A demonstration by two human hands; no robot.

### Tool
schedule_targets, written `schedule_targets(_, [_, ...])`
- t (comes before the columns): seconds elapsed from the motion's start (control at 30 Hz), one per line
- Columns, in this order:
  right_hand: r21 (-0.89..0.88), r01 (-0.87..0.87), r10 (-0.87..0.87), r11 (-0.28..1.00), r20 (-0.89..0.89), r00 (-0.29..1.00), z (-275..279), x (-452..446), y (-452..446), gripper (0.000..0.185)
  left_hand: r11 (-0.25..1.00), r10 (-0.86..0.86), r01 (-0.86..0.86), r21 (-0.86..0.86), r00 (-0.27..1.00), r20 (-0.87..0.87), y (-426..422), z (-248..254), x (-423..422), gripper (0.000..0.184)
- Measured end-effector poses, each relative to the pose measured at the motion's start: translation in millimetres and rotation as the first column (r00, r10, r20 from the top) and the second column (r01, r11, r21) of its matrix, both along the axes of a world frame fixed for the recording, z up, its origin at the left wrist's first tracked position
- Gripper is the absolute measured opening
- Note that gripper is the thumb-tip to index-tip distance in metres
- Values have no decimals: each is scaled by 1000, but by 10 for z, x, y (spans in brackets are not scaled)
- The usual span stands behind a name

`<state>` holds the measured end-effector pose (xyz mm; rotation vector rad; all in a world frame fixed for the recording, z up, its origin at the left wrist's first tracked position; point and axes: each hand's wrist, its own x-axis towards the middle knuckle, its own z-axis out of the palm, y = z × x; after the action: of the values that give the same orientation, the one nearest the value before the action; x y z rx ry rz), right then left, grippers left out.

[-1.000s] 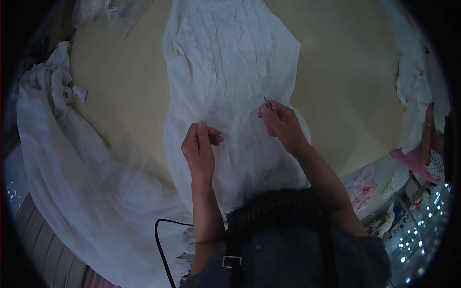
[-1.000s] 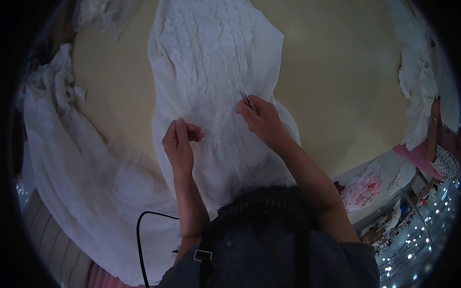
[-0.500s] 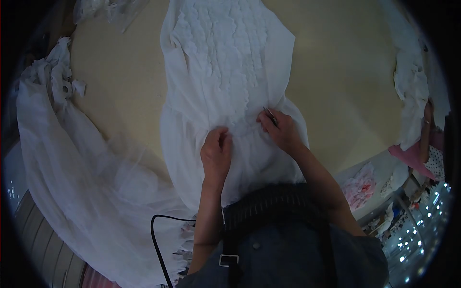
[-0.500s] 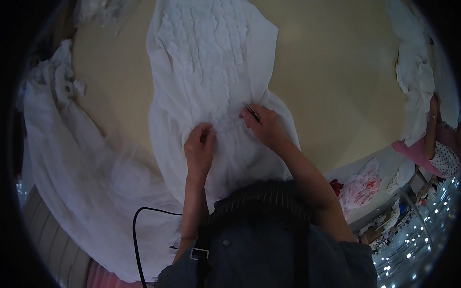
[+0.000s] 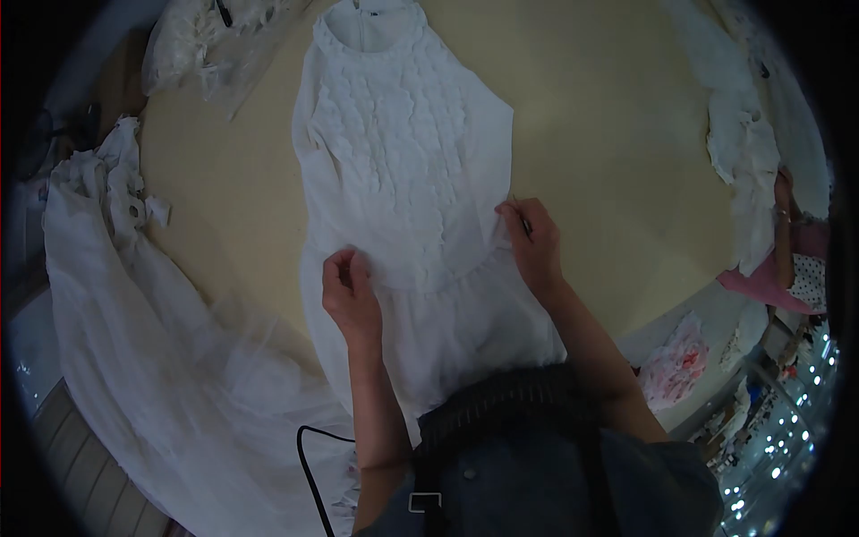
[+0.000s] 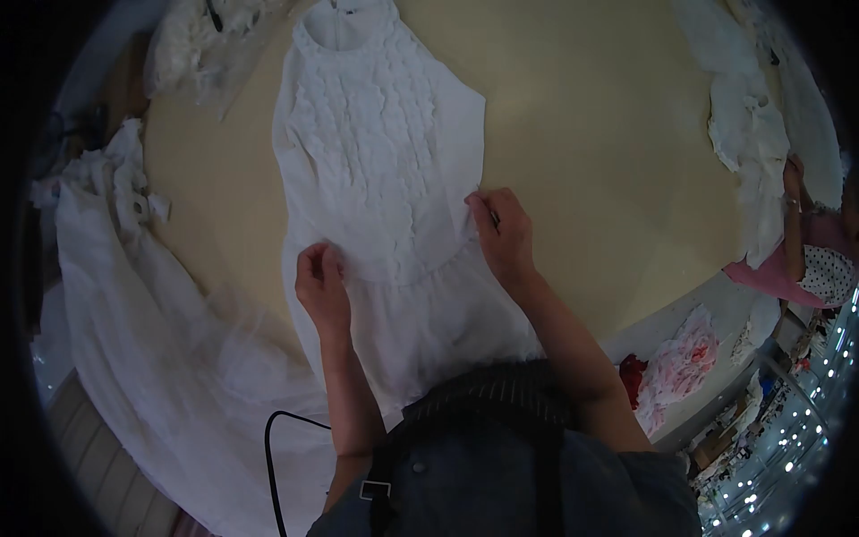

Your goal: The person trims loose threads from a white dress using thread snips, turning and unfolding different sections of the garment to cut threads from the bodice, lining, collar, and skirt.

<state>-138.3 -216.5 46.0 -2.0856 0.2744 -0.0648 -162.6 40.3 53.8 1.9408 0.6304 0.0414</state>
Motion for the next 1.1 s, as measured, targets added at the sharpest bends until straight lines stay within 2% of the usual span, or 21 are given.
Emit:
schedule_targets(0.03, [14, 38, -38, 999, 42, 998, 10, 118, -11, 14, 995, -46, 44, 84, 999, 12, 59, -5, 125, 21])
schedule_targets(0.1, [47, 107, -112, 993, 121, 986, 10, 376, -21, 20, 982, -49, 32, 188, 995, 87, 47, 7, 378, 26])
schedule_targets(0.23, [-43, 150, -148, 988, 50, 988, -76, 864, -93, 31, 953, -61, 25, 301, 992, 110, 55, -26, 811, 40])
schedule_targets(0.3, [-80, 127, -127, 989, 7, 992, -32, 1056, -106, 32, 912, -60, 2, 411, 990, 128, 46, -106, 996, 32])
schedule_targets(0.33, [-123, 60, -63, 991, -18, 998, -75, 1144, -148, 30, 886, -59, -10, 464, 989, 134, 59, -162, 1052, 29])
schedule_targets(0.4, [-203, -75, 60, 976, -79, 995, -189, 1270, -247, 27, 907, -130, 125, 402, 991, -15, 315, -444, 1120, 26])
schedule_targets(0.43, [-177, -53, 41, 983, -69, 997, -204, 1304, -261, 26, 912, -170, 190, 363, 982, -86, 444, -541, 1164, 29])
schedule_targets(0.53, [-127, 8, -10, 992, -18, 1000, -244, 1359, -334, 24, 998, 57, -57, 25, 998, -18, 571, -538, 1174, 38])
schedule_targets(0.63, [-119, 46, -44, 992, 27, 999, -313, 1346, -395, 25, 960, 162, -181, -214, 981, -103, 568, -436, 1139, 33])
schedule_targets(0.73, [-101, 73, -76, 992, -28, 997, -338, 1329, -400, 25, 913, 230, -269, -306, 960, -157, 605, -442, 1149, 30])
schedule_targets(0.9, [-81, 179, -185, 981, -75, 980, -383, 1316, -445, 25, 900, 263, -297, -321, 954, -146, 651, -451, 1172, 30])
schedule_targets(1.0, [-137, 133, -135, 982, -1, 991, -443, 1276, -471, 22, 918, 214, -249, -308, 966, -144, 692, -494, 1144, 25])
schedule_targets(1.03, [-70, 136, -137, 988, -8, 991, -427, 1251, -473, 22, 927, 190, -225, -300, 971, -141, 679, -456, 1136, 24])
schedule_targets(1.1, [68, 142, -141, 988, -23, 990, -365, 1127, -463, 22, 967, 155, -158, -201, 987, -32, 615, -359, 1045, 20])
